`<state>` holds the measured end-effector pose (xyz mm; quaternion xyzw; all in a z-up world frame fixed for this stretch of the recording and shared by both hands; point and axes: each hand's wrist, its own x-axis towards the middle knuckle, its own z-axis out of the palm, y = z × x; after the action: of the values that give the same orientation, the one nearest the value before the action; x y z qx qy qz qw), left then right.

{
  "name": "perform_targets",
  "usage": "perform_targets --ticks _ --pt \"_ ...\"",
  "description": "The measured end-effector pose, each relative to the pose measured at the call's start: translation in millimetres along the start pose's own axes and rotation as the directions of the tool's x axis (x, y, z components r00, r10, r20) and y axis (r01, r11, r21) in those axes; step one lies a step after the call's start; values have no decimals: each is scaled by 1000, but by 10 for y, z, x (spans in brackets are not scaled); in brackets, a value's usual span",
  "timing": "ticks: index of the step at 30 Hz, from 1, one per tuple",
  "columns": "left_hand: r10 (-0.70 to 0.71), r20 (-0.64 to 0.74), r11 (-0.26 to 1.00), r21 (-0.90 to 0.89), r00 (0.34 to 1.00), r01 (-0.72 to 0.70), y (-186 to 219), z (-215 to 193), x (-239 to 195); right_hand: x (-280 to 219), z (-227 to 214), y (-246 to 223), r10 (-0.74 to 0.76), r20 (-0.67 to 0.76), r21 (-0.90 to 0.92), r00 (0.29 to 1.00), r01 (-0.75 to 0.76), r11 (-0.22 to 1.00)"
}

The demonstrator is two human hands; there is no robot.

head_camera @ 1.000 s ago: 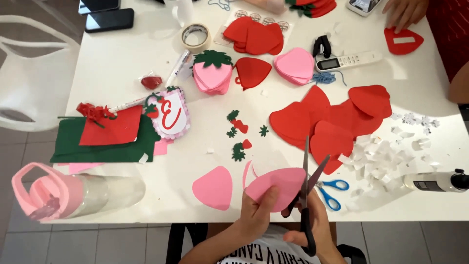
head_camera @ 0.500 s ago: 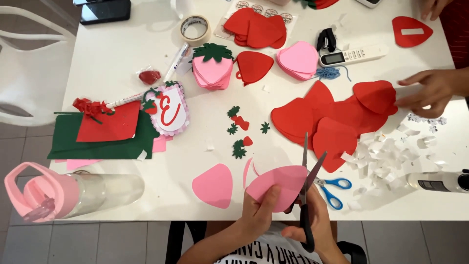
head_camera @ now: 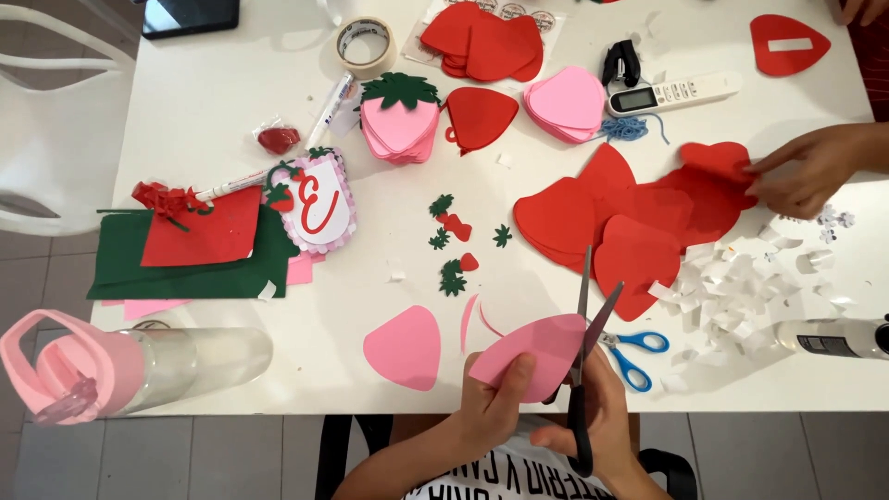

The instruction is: Cutting strawberry shapes out of pink foam sheets using scissors and applying tape

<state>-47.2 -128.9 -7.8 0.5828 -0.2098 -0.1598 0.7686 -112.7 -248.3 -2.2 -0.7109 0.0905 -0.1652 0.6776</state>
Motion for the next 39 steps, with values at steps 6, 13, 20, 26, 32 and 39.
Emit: perform_targets --ticks 6,13,20,26,32,39 --pt "-41 21 998 -47 999 42 59 -27 -7 -31 -12 -107 172 -3 93 985 -171 981" --pt "-44 32 995 -92 998 47 202 -75 7 -59 -18 -122 84 29 167 996 -87 982" --pt "-34 37 994 -100 999 37 158 -153 -44 -16 -5 -293 13 65 3 998 -13 1000" --pt "-118 57 984 -127 991 125 161 -238 -55 -58 -55 -258 76 75 5 994 -77 997" --pt "-181 68 978 -97 981 187 266 -299 -32 -34 -98 -317 37 111 -90 993 -27 996" --pt "-221 116 971 -69 968 230 350 -418 16 -63 -193 -261 70 177 -74 982 -58 996"
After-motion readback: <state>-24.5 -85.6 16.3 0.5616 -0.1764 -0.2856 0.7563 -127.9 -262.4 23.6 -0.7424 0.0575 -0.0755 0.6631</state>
